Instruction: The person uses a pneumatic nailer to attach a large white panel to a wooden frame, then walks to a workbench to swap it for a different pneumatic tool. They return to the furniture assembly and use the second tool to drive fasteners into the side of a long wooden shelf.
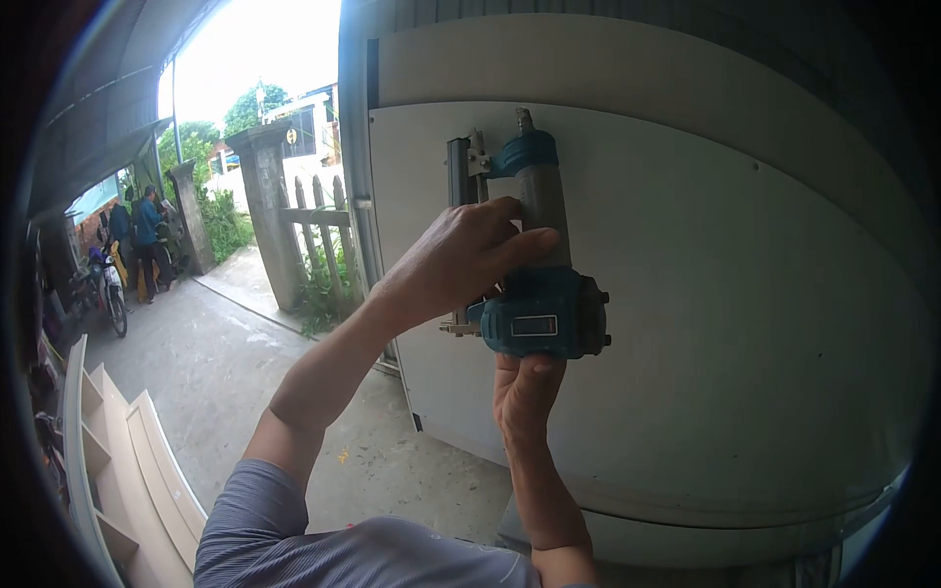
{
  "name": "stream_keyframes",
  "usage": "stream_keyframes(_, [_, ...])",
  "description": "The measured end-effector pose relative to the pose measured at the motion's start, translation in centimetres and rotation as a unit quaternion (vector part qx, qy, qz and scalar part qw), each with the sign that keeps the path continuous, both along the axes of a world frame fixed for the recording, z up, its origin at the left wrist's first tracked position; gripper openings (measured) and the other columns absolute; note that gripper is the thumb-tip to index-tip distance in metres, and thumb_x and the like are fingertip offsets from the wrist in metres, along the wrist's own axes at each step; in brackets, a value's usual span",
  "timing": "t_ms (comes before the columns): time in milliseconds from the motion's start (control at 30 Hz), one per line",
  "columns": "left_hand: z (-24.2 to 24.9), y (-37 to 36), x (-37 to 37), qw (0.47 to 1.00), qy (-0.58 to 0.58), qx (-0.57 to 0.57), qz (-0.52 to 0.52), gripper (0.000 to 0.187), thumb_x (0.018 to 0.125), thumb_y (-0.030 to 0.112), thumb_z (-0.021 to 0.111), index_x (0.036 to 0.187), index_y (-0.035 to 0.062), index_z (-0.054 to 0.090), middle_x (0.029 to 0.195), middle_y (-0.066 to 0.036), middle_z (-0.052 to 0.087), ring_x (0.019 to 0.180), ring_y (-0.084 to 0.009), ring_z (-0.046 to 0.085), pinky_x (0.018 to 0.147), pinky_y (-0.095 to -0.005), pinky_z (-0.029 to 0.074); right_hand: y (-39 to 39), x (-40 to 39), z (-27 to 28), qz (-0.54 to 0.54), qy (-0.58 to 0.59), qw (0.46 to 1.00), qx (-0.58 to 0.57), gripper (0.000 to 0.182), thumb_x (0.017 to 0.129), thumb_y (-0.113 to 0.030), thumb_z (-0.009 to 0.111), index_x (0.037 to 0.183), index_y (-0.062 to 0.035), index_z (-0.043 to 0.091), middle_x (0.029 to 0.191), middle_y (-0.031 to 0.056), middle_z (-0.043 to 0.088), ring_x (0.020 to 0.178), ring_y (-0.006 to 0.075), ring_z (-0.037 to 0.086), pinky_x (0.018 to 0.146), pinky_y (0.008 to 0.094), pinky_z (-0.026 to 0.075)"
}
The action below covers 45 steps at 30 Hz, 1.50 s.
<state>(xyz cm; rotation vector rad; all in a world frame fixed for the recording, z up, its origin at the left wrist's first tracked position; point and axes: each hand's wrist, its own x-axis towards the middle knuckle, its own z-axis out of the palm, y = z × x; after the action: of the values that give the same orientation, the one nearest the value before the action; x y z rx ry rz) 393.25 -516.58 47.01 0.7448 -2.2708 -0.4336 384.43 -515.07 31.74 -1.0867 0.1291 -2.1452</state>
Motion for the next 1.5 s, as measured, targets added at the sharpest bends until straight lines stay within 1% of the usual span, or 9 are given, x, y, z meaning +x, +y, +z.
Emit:
stream_keyframes(433, [0.5,-0.1,-0.2,0.998,0.021,0.032,-0.044,0.052,0.086,0.043,0.052,0.099,-0.0077,0.056,0.079,-0.019,0.064,0.067,-0.0240,0.066,0.052,-0.0286,0.057,2.3,-0.4,1.8,-0.009,0.041,0.999,0.027,0.093,0.066,-0.059,0.063,0.136,-0.0151,0.019,0.131,0.0106,0.038,0.120,0.0240,0.043,0.101,0.0449,0.036])
stream_keyframes(667, [-2.5,-0.1,2.9,0.974,0.075,0.146,-0.155,0.069,0.081,0.053,0.055,0.102,-0.0126,0.048,0.084,-0.023,0.061,0.070,-0.0242,0.066,0.058,-0.0288,0.056,3.1,-1.2,-0.6,-0.175,0.065,0.982,0.011,0.085,0.076,-0.066,0.045,0.136,-0.0117,0.020,0.133,0.0140,0.034,0.121,0.0254,0.039,0.100,0.0467,0.036])
stream_keyframes(900, [-8.3,2.7,6.4,0.840,0.199,0.379,-0.333,0.085,0.079,0.049,0.059,0.133,-0.0036,0.022,0.119,-0.024,0.049,0.109,-0.0309,0.051,0.086,-0.0386,0.048,6.4,-2.7,-3.2,-0.321,0.130,0.934,-0.088,0.075,0.074,-0.060,0.051,0.126,-0.0076,0.032,0.120,0.0130,0.043,0.110,0.0247,0.047,0.092,0.0422,0.040])
stream_keyframes(1133, [-18.4,4.5,9.5,0.796,0.258,0.494,-0.236,0.090,0.080,0.054,0.054,0.136,-0.0041,0.013,0.120,-0.022,0.045,0.113,-0.0301,0.047,0.085,-0.0394,0.047,7.9,-2.4,-5.0,-0.200,0.475,0.849,0.115,0.064,0.069,-0.049,0.067,0.111,-0.0044,0.049,0.102,0.0106,0.056,0.096,0.0248,0.056,0.083,0.0361,0.044])
stream_keyframes(1200, [-21.4,4.7,9.7,0.769,0.240,0.563,-0.182,0.084,0.082,0.057,0.049,0.134,-0.0022,0.021,0.121,-0.020,0.046,0.111,-0.0300,0.047,0.089,-0.0396,0.045,7.7,-1.9,-6.8,0.003,0.392,0.889,0.237,0.061,0.066,-0.046,0.072,0.105,-0.0025,0.053,0.093,0.0112,0.059,0.089,0.0253,0.059,0.080,0.0338,0.045])
stream_keyframes(1233, [-23.4,4.9,9.6,0.766,0.221,0.571,-0.196,0.084,0.082,0.057,0.049,0.134,-0.0022,0.021,0.121,-0.020,0.046,0.111,-0.0300,0.047,0.089,-0.0396,0.045,7.7,-2.2,-8.0,-0.016,0.380,0.891,0.248,0.061,0.066,-0.046,0.072,0.105,-0.0025,0.053,0.093,0.0112,0.059,0.089,0.0253,0.059,0.080,0.0338,0.045])
stream_keyframes(1333, [-29.6,4.4,8.8,0.389,0.340,0.842,-0.154,0.058,0.086,0.053,0.044,0.115,0.0018,0.046,0.111,-0.010,0.053,0.103,-0.0287,0.052,0.093,-0.0399,0.043,8.6,-4.4,-12.7,0.023,0.547,0.767,0.334,0.062,0.066,-0.045,0.072,0.106,-0.0020,0.053,0.092,0.0142,0.059,0.088,0.0265,0.060,0.077,0.0331,0.046])
stream_keyframes(1400, [-32.6,4.2,6.6,0.296,0.301,0.903,-0.073,0.056,0.086,0.053,0.044,0.111,0.0038,0.050,0.109,-0.011,0.055,0.104,-0.0295,0.051,0.092,-0.0398,0.043,9.6,-5.5,-16.6,0.002,0.580,0.723,0.377,0.063,0.066,-0.047,0.070,0.105,-0.0006,0.053,0.092,0.0136,0.058,0.084,0.0266,0.059,0.075,0.0328,0.045])
stream_keyframes(1500, [-40.5,5.5,2.4,0.355,0.239,0.903,-0.049,0.047,0.089,0.047,0.040,0.111,0.0061,0.050,0.107,-0.012,0.057,0.101,-0.0277,0.053,0.089,-0.0409,0.043,13.2,-7.0,-21.3,-0.024,0.588,0.679,0.439,0.068,0.068,-0.053,0.066,0.110,-0.0017,0.051,0.105,0.0133,0.055,0.095,0.0296,0.056,0.079,0.0366,0.045])
